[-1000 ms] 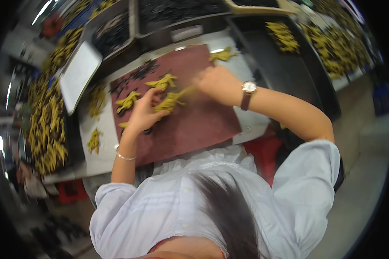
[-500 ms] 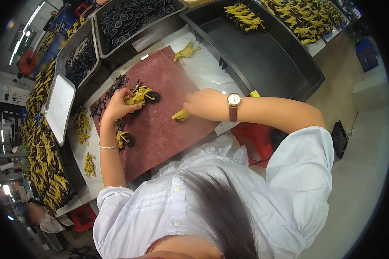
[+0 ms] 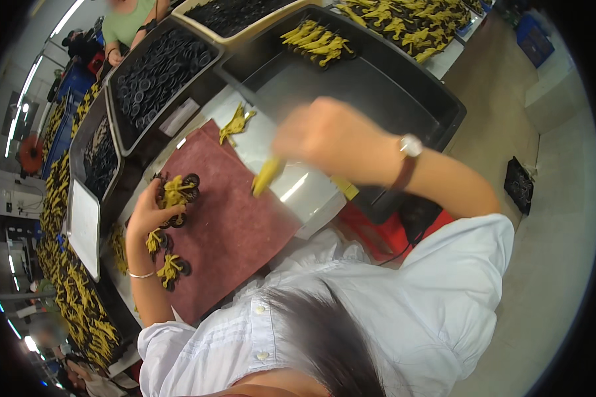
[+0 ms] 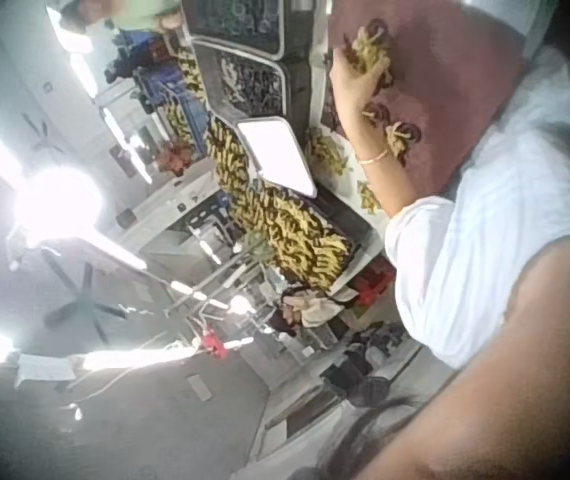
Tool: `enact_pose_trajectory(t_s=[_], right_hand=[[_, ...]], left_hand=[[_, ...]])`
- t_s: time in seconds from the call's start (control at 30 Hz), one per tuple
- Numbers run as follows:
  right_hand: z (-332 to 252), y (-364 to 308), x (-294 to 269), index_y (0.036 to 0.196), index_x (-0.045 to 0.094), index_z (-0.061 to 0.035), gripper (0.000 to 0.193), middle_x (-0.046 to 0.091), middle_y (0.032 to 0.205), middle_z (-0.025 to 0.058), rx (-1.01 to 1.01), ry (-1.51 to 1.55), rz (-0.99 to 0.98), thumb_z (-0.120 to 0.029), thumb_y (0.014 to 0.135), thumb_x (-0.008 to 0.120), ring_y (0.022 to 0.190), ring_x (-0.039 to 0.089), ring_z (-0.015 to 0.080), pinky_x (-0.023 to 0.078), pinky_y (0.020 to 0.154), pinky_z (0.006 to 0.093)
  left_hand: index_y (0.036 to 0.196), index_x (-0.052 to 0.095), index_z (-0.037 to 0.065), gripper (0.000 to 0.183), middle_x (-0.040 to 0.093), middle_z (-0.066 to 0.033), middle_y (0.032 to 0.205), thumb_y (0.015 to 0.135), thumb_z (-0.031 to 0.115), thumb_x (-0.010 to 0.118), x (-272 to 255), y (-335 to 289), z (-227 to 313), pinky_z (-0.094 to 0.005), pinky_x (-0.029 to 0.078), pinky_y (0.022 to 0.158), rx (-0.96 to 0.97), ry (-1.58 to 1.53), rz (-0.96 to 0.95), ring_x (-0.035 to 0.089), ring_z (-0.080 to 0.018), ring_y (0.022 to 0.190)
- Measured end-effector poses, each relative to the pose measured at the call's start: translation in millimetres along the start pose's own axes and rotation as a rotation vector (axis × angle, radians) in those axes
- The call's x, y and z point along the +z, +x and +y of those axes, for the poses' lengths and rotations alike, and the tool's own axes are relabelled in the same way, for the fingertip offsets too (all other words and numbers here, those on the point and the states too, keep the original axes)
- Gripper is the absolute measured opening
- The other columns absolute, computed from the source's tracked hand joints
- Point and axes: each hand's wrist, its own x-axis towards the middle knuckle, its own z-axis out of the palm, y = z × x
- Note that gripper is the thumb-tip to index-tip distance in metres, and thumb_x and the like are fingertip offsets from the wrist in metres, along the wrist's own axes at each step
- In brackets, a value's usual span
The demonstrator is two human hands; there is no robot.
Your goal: The person assembles miniature plastic toy motorcycles by hand, fitting together plastic components such as toy motorcycle bodies and toy motorcycle wheels.
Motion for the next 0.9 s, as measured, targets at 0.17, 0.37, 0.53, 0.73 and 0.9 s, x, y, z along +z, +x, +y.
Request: enact_pose_trajectory(t_s=[0.17,0.37,0.53,0.73,0.9], right_hand=[[121,-78,-19,0.095,0.063,-0.0075,0.025,0.062,0.09,0.0076,0.452,-0.125,-0.15,-0.008,0.072,0.072,0.089,0.059,0.0297,0.048,0.078,0.039],[178,-105,2,0.089,0.066,-0.0132,0.024,0.057,0.095,0.0033,0.402,-0.273,-0.271,-0.015,0.068,0.077,0.095,0.055,0.0234,0.045,0.077,0.0369],[199,-102,21,0.089,0.065,-0.0159,0.025,0.056,0.093,-0.0012,0.277,-0.371,-0.228,-0.02,0.067,0.078,0.094,0.053,0.0191,0.042,0.078,0.0336],[218,-98,28,0.092,0.058,-0.0123,0.038,0.057,0.092,0.0,0.212,-0.485,-0.23,-0.024,0.063,0.08,0.092,0.055,0.0188,0.043,0.078,0.0334],[226,-104,29,0.093,0.057,-0.0119,0.041,0.055,0.095,0.002,0.297,-0.475,-0.203,-0.021,0.061,0.081,0.093,0.055,0.0201,0.043,0.079,0.034]], left_hand=[[0.117,0.053,-0.003,0.063,0.066,-0.0131,0.097,0.066,0.019,0.083,7,94,118,-0.0329,0.052,0.074,0.277,-0.258,0.072,0.065,-0.0198,0.088],[0.114,0.052,0.0,0.071,0.066,-0.0213,0.106,0.066,0.043,0.081,90,236,255,-0.04,0.052,0.081,0.354,0.147,-0.009,0.065,-0.0357,0.098],[0.109,0.052,0.0,0.069,0.065,-0.022,0.104,0.061,0.038,0.085,184,303,295,-0.0415,0.053,0.084,0.392,0.106,0.078,0.065,-0.0363,0.098],[0.099,0.061,-0.004,0.054,0.064,-0.0216,0.095,0.061,0.028,0.082,220,331,297,-0.0407,0.05,0.084,0.654,-0.207,0.365,0.061,-0.0357,0.093],[0.094,0.068,0.011,0.026,0.061,-0.0125,0.107,0.076,0.028,0.067,209,329,285,-0.0476,0.041,0.09,0.372,-0.406,0.498,0.056,-0.0305,0.107]])
